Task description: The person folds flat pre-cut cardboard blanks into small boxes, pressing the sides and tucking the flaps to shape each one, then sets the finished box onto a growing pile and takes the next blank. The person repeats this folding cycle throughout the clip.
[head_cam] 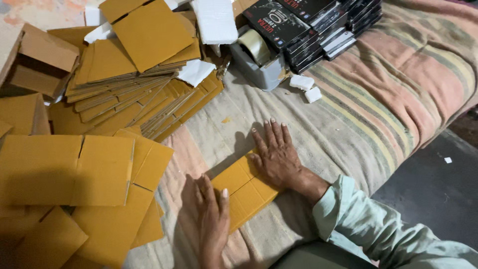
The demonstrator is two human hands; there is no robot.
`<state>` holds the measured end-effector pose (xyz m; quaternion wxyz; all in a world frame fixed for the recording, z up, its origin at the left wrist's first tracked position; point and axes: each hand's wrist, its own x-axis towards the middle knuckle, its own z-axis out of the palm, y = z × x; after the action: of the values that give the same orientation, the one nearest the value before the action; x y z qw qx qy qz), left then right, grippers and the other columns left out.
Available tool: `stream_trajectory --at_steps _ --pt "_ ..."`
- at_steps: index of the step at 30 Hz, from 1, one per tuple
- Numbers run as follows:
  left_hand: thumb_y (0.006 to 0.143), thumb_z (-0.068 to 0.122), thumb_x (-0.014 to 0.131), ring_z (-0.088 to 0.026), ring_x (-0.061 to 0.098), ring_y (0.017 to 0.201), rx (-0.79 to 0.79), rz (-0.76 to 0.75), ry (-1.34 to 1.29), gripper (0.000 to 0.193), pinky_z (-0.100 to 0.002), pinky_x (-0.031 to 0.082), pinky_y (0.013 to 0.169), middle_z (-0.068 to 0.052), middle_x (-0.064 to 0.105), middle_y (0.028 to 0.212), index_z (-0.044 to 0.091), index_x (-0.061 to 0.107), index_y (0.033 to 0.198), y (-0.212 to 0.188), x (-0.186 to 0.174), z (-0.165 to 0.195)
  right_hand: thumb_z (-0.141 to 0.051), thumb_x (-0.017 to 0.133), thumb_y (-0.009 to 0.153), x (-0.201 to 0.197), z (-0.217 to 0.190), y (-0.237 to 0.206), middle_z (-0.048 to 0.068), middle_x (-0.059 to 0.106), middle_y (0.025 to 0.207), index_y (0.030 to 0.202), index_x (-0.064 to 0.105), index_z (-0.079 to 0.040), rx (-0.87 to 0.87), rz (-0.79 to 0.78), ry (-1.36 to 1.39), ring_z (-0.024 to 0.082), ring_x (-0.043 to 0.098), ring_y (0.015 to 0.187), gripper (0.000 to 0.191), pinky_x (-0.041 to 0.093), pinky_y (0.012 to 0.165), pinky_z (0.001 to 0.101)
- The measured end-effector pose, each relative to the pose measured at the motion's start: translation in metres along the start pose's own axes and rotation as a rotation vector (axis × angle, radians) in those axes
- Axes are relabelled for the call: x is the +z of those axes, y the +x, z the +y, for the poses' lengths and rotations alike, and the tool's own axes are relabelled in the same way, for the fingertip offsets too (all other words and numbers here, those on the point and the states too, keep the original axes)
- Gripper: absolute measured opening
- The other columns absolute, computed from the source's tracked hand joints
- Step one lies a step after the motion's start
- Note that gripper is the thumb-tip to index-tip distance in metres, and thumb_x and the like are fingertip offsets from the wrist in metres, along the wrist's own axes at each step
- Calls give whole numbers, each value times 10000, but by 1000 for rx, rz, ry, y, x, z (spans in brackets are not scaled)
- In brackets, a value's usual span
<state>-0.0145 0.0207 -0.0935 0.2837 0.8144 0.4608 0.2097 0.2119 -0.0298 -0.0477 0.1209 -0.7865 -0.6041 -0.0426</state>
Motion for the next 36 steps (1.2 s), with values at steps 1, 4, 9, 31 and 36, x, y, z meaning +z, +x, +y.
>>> stream_trajectory --at_steps 1,4,9,31,36 --pt "1019 520 349 -443 56 1513 5 38 197 735 -517 166 1163 -275 88 1674 64 274 1590 3 2 10 -469 378 1017 0 -4 -1 312 249 1610 1509 373 -2 7 -3 -44 477 147 1516 678 53 1217 586" --pt "1025 487 357 -399 126 1528 -54 -57 590 664 -573 196 1184 -161 218 1656 99 321 1562 18 15 41 -469 369 989 7 -35 -5 288 215 1612 1520 330 14 -87 -162 -79 468 108 1507 718 23 1195 614" --pt "1015 424 361 -369 226 1505 -77 83 602 562 -588 250 1142 -110 316 1627 174 414 1516 11 -2 48 -470 370 998 13 -20 -10 302 264 1592 1516 387 -57 -103 -12 12 491 155 1494 663 41 1177 667" --pt "1057 272 401 -397 628 1069 39 -116 363 341 -537 482 925 -208 686 1092 52 658 1018 65 28 26 -365 632 841 -10 -43 25 140 665 796 754 719 -108 -201 -28 -17 330 622 811 285 454 745 460" --pt "1046 305 408 -380 618 1085 97 31 458 349 -528 444 984 -189 682 1081 64 647 970 41 22 44 -383 624 874 -6 -32 15 146 664 864 863 717 -78 -269 48 45 323 611 860 318 448 794 452"
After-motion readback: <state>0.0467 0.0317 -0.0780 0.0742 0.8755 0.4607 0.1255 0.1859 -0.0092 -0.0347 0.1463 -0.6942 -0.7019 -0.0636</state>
